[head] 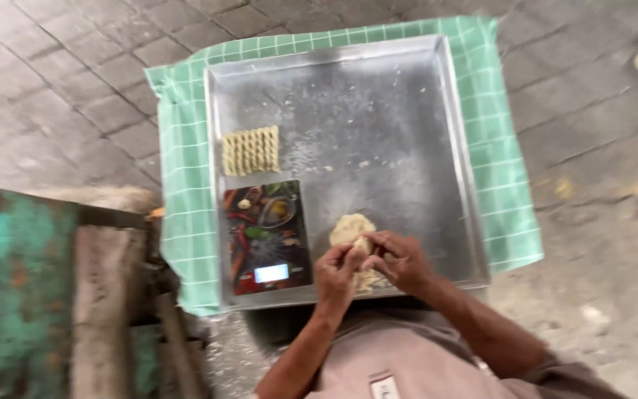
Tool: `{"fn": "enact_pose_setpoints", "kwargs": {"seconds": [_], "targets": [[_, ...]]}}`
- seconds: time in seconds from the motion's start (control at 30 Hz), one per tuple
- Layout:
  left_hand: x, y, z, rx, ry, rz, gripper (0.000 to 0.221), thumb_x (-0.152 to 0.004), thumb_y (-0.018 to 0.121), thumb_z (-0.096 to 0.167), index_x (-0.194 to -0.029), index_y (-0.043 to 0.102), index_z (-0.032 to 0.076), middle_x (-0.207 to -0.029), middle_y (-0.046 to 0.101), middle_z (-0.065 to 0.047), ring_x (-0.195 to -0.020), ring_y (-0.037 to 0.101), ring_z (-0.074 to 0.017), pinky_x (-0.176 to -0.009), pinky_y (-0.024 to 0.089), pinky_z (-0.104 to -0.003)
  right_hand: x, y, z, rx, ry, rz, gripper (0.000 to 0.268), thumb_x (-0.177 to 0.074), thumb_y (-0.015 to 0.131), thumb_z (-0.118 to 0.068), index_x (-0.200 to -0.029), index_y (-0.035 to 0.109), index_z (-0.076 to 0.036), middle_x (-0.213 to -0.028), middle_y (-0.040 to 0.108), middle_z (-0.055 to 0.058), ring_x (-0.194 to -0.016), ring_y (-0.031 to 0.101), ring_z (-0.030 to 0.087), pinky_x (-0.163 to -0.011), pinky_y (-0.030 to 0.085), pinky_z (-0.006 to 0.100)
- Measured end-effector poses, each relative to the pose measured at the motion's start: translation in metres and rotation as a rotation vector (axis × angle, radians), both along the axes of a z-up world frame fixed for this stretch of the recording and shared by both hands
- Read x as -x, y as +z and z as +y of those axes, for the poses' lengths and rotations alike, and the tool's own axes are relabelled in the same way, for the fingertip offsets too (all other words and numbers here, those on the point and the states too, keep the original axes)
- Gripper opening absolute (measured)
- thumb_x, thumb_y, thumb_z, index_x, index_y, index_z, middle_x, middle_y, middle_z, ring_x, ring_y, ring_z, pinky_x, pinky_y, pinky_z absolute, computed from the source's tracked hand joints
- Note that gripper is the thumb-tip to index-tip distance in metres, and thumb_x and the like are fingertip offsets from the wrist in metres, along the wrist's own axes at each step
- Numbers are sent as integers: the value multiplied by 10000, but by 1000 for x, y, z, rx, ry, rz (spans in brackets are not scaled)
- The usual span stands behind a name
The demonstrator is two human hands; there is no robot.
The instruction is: A person is preparing twisted dough snacks by pinching off portions, rolling them into thin strips, and twisting them into shapes on a metal tray.
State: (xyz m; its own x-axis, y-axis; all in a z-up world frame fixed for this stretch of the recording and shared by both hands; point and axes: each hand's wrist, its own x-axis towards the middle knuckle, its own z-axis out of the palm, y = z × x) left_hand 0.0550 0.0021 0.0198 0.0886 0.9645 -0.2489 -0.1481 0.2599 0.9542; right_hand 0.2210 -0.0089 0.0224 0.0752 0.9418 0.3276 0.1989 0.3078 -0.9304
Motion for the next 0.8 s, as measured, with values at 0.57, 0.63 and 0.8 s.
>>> {"fn": "enact_pose_setpoints", "kwargs": {"seconds": [0.57, 0.63, 0.8], "targets": [[-6, 9, 6, -68, -99, -261, 222, -938, 772, 97, -1062, 733, -82, -801, 743, -173, -663, 683, -163, -612, 576, -280, -6, 15, -5, 214, -70, 147, 159, -934, 735, -61, -1064, 758, 28, -816, 760, 132, -689, 597, 111, -598, 560, 270], [-7, 16, 7, -73, -65, -330, 348, -901, 807, 84, -1165, 658, -87, -888, 742, -170, -682, 692, -163, -594, 578, -275, -4, 20, -6, 167, -37, 139, 318, -815, 849, -16, -1099, 750, 88, -883, 777, 196, -755, 713, 176, -640, 605, 310], [-7, -1, 0, -49, -128, -295, 237, -933, 770, 61, -1088, 708, -107, -866, 758, -200, -730, 714, -184, -594, 573, -277, -14, 8, -10, 163, -10, 51, 164, -882, 767, 12, -1036, 751, 68, -811, 751, 183, -715, 686, 164, -601, 594, 319]]}}
